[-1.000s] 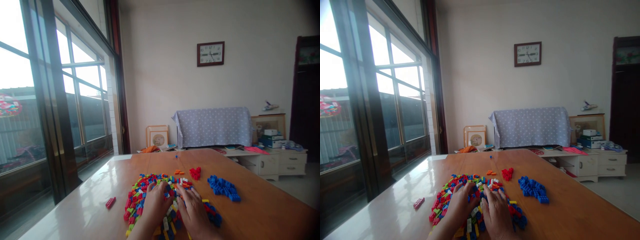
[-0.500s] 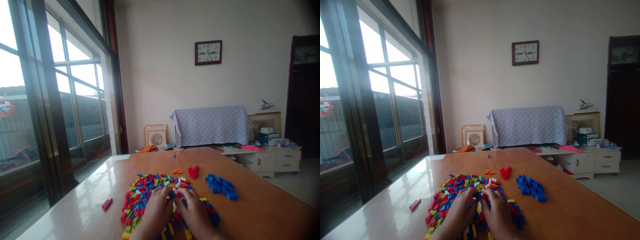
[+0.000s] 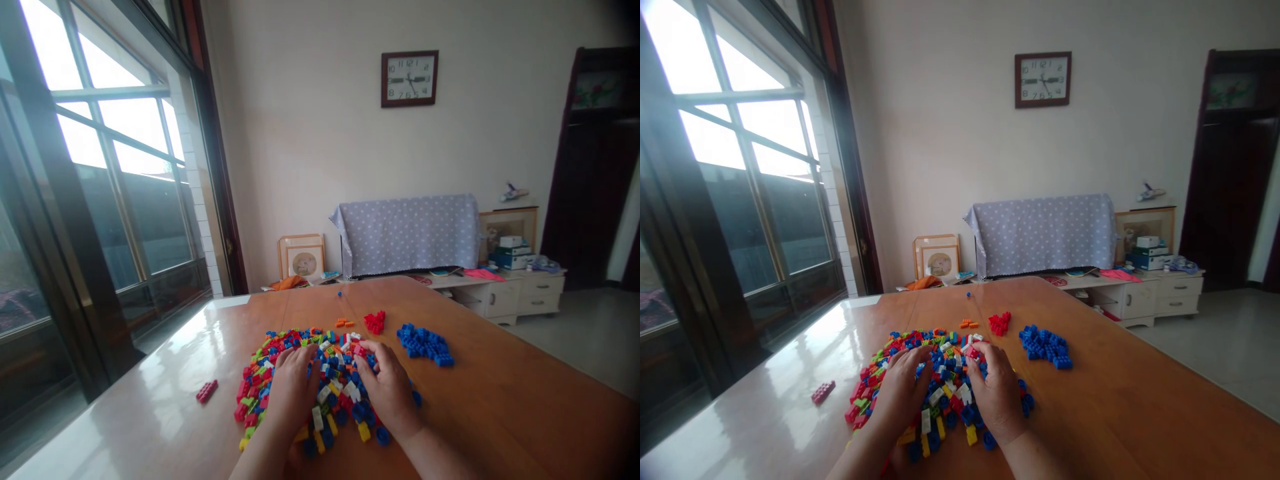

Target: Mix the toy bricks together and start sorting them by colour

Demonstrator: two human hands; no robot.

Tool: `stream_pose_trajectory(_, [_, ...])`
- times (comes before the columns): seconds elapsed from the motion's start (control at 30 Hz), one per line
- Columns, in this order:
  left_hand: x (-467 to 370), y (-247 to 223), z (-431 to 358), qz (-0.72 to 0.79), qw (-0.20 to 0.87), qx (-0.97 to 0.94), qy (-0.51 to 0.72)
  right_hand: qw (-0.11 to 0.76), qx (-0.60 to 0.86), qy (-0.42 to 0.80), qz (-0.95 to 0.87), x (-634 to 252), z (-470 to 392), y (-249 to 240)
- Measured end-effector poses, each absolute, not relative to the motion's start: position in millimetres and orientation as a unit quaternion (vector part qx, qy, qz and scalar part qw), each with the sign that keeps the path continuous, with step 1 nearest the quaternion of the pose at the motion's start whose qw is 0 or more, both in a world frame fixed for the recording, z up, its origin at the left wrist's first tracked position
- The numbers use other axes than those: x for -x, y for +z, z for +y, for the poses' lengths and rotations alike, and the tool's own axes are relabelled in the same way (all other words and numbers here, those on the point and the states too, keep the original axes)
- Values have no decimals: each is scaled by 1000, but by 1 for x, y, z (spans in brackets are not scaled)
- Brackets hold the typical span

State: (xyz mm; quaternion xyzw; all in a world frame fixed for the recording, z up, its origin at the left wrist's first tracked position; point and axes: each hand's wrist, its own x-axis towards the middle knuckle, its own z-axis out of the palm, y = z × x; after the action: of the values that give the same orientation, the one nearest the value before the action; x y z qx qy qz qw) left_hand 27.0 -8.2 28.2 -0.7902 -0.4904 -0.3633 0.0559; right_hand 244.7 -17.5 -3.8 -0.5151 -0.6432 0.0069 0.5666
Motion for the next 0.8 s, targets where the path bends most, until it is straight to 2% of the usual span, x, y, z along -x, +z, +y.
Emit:
stream_pose_trajectory(0.3, [-43, 30, -21, -434, 18, 834, -341, 536, 493, -11, -685, -239, -27, -2])
stream_pose_trajectory(0.47, [-27, 30, -12, -481, 22, 800, -358, 518, 513, 18, -684, -241, -24, -5])
stream_pose_trajectory(0.8, [14, 22, 13, -596, 9, 709, -377, 554, 536, 116, -627, -282, 18, 18])
